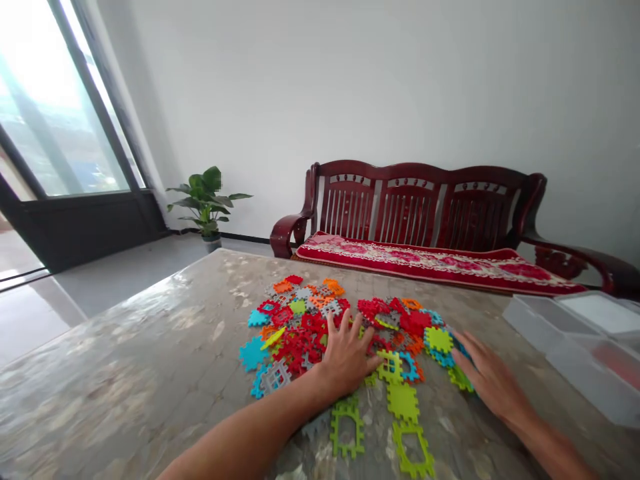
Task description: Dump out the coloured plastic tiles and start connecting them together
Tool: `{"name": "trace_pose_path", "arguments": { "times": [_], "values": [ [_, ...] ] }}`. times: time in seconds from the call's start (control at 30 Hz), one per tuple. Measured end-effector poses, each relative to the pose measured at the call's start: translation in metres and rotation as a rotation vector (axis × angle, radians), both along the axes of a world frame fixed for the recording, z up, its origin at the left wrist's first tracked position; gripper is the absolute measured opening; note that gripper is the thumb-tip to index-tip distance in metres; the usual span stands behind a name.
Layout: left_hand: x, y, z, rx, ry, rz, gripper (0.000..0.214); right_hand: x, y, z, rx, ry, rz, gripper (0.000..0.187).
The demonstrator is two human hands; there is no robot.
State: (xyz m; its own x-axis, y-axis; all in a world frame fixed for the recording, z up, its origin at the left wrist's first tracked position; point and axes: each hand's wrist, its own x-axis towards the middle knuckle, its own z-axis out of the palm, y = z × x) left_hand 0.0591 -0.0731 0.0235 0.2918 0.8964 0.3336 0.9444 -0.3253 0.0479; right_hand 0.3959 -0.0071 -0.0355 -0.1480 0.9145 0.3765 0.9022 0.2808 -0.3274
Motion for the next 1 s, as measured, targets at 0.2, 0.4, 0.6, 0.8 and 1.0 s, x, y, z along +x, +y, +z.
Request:
{"name": "trace_pose_path", "arguments": {
  "times": [0.2,0.4,0.6,0.8,1.0],
  "values": [
    [-0.023,0.001,-0.001,-0.032,-0.017,0.06,0.06,-0.009,0.018,0.001,0.009,0.031,0.033,0.06],
    [-0.052,-0.001,-0.001,-0.084,-0.018,0.141,0.063,-0.019,0.023,-0.006,0.007,0.07,0.015,0.063],
    [-0.085,-0.001,-0.001,-0.079,0.026,0.22,0.066,-0.016,0.021,-0.01,0.022,0.049,0.052,0.063],
    [-0.116,0.002,0.003,-0.064,0.061,0.311,0.055,-0.016,0.021,-0.011,0.032,0.055,0.063,0.06],
    [-0.139,0.006,0.014,-0.089,0.067,0.405,0.048,-0.019,0.023,-0.009,-0.001,0.158,0.073,0.058]
  ]
}}
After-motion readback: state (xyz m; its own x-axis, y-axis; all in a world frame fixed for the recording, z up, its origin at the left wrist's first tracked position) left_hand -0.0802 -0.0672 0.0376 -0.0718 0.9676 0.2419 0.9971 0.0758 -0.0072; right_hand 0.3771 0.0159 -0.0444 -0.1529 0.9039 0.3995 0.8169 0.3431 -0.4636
